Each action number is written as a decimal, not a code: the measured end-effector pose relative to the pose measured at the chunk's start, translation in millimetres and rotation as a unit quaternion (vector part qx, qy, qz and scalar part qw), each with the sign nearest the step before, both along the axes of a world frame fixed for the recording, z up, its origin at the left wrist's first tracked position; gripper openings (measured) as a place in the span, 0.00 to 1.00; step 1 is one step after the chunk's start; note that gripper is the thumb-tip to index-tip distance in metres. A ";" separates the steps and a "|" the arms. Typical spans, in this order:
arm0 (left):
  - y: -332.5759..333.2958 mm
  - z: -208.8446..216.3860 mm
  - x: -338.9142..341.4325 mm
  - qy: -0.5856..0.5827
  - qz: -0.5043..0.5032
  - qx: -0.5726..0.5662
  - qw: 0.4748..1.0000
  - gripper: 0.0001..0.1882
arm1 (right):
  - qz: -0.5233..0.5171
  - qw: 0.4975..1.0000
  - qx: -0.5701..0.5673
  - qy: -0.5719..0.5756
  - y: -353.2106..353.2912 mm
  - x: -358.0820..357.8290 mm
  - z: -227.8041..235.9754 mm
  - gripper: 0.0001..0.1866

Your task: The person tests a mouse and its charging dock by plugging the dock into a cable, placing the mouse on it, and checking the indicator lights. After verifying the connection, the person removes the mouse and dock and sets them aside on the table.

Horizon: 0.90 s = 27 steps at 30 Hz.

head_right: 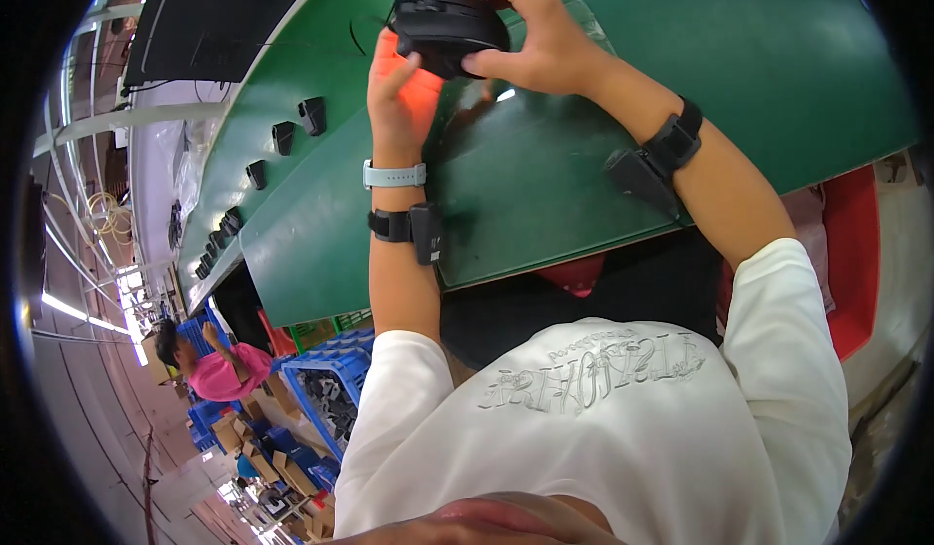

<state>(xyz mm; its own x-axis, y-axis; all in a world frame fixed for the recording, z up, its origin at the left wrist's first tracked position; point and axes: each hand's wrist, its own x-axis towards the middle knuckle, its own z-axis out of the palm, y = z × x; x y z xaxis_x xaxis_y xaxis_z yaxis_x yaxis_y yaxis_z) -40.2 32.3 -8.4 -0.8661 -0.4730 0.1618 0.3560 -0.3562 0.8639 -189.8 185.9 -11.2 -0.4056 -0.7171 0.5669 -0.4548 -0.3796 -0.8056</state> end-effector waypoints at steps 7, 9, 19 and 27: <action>-7.9 -8.6 -4.3 -0.050 0.196 -0.252 0.947 0.29 | 0.211 0.946 0.153 0.193 2.5 3.3 -7.9 0.31; -6.8 -9.3 -2.5 -0.049 0.206 -0.298 0.931 0.28 | 0.213 0.931 0.167 0.246 1.6 4.2 -7.9 0.30; 16.2 -10.5 -9.2 -0.014 0.220 -0.520 0.825 0.27 | 0.112 0.959 0.148 -0.213 -18.0 -13.5 -33.8 0.14; 13.8 -11.3 -11.2 0.007 0.231 -0.529 0.816 0.26 | 0.115 0.954 0.159 -0.229 -16.1 -11.2 -22.2 0.13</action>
<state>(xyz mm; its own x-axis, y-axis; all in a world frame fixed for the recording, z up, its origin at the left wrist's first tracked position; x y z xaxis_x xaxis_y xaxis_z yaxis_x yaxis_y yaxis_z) -51.4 46.2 -19.7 -0.6295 -0.3376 0.6998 0.2532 0.7624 0.5955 -201.0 169.8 -33.4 -0.3706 -0.9226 0.1074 0.0380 -0.1306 -0.9907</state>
